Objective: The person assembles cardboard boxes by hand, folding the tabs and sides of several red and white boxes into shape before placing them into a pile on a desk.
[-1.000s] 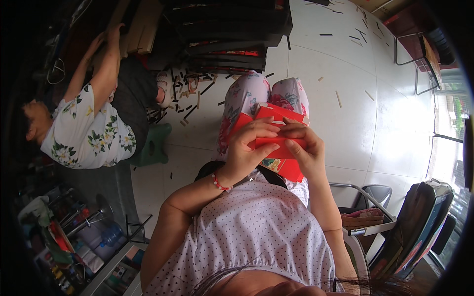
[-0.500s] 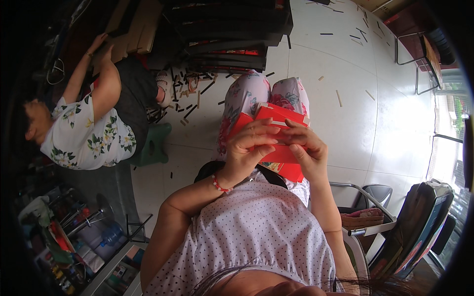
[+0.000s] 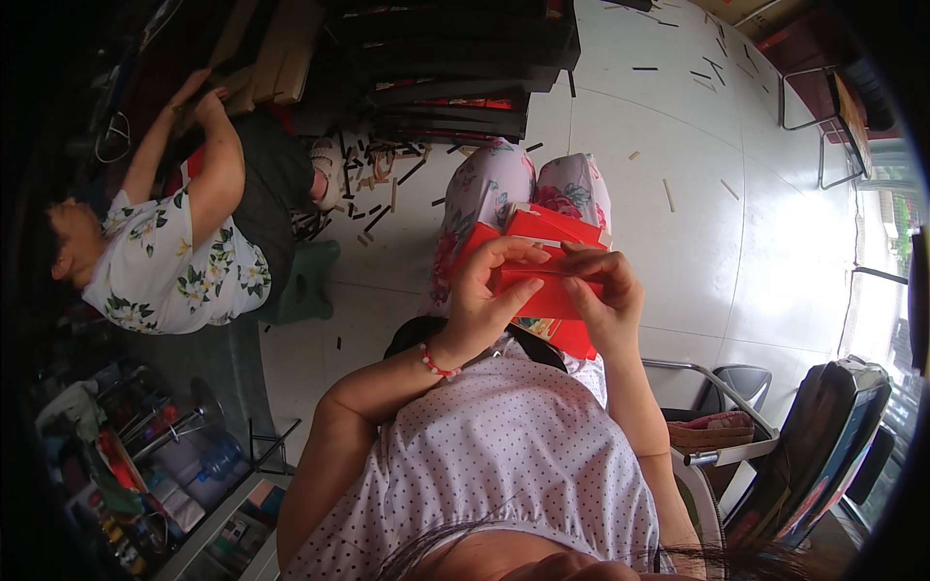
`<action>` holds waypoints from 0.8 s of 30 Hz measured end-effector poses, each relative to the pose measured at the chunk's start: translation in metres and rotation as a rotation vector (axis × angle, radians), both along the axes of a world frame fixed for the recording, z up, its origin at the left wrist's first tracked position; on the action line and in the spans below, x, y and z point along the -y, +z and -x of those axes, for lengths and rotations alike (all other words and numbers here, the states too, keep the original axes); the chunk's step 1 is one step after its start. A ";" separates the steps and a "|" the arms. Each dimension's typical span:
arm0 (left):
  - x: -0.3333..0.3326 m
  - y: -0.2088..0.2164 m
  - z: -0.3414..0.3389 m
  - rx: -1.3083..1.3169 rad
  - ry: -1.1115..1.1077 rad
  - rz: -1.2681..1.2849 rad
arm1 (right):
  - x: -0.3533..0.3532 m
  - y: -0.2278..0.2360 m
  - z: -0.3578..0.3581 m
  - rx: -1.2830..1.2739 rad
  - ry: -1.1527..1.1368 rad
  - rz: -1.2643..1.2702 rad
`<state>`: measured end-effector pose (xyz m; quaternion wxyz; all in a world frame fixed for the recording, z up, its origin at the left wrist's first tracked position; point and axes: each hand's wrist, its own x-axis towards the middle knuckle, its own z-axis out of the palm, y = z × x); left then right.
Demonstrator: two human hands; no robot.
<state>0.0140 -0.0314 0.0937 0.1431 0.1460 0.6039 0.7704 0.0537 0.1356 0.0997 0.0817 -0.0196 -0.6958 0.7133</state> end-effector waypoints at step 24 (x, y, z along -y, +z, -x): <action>0.004 0.008 -0.009 -0.385 0.053 0.032 | -0.014 -0.011 -0.021 0.194 -0.092 0.214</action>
